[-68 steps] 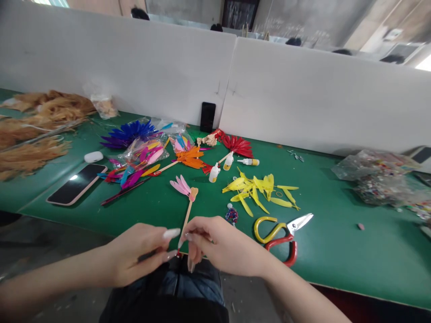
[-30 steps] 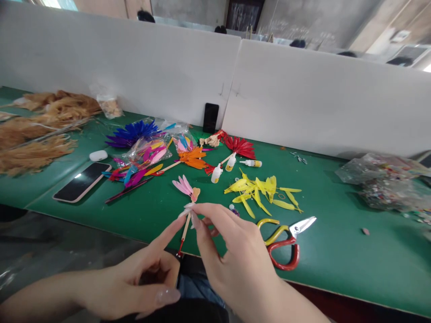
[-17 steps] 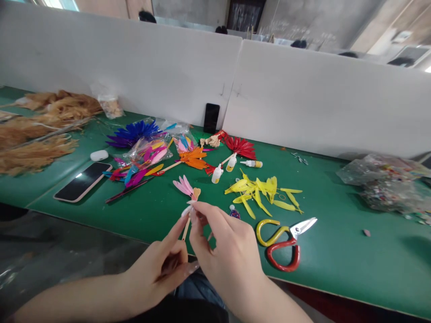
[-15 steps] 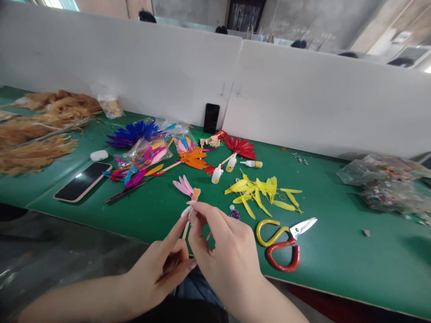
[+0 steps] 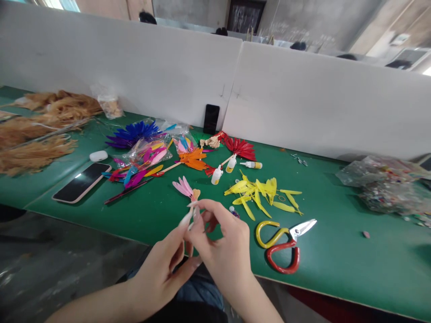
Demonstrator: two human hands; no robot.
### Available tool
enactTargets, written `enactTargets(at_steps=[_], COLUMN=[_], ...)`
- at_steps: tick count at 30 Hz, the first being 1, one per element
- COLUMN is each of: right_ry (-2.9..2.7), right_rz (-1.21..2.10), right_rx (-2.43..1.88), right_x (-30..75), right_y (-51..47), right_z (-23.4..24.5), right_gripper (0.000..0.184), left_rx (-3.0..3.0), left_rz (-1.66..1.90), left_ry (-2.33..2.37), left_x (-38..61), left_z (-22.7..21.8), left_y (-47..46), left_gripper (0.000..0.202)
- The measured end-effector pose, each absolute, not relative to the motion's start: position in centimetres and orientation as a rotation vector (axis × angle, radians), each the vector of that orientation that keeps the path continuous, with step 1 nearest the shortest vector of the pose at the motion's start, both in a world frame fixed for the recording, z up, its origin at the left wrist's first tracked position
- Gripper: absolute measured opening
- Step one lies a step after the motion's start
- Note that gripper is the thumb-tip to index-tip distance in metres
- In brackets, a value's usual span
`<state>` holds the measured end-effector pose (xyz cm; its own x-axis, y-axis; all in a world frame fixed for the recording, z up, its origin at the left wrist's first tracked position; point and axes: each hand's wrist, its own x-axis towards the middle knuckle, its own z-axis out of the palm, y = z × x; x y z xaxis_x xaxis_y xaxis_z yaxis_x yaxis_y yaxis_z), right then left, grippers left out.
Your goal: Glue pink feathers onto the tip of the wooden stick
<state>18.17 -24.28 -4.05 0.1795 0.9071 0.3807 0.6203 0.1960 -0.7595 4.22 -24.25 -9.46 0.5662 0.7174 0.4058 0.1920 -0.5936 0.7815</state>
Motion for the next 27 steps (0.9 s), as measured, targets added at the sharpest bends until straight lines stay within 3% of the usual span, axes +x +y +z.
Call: enactTargets(at_steps=[5, 11, 17, 27], right_ry=[-1.373, -1.289, -1.324, -1.412], right_rz=[0.601, 0.881, 0.900, 0.786], right_rx=[-1.408, -1.201, -1.158, -1.213], right_x=[18.6, 18.6, 18.7, 18.5], right_y=[-24.0, -24.6, -25.1, -25.1], right_z=[-5.1, -5.0, -4.7, -4.5], right_gripper=[0.013, 0.017, 0.021, 0.023], left_rx=[1.733, 1.170, 0.847, 0.755], left_rz=[1.000, 0.637, 0.493, 0.439], left_ry=[0.582, 0.349, 0.241, 0.215], left_x=[3.7, 2.2, 2.1, 2.2], left_z=[-9.0, -7.6, -7.0, -7.4], left_y=[-24.9, -24.8, -25.0, -24.9], left_gripper=[0.069, 0.089, 0.106, 0.108])
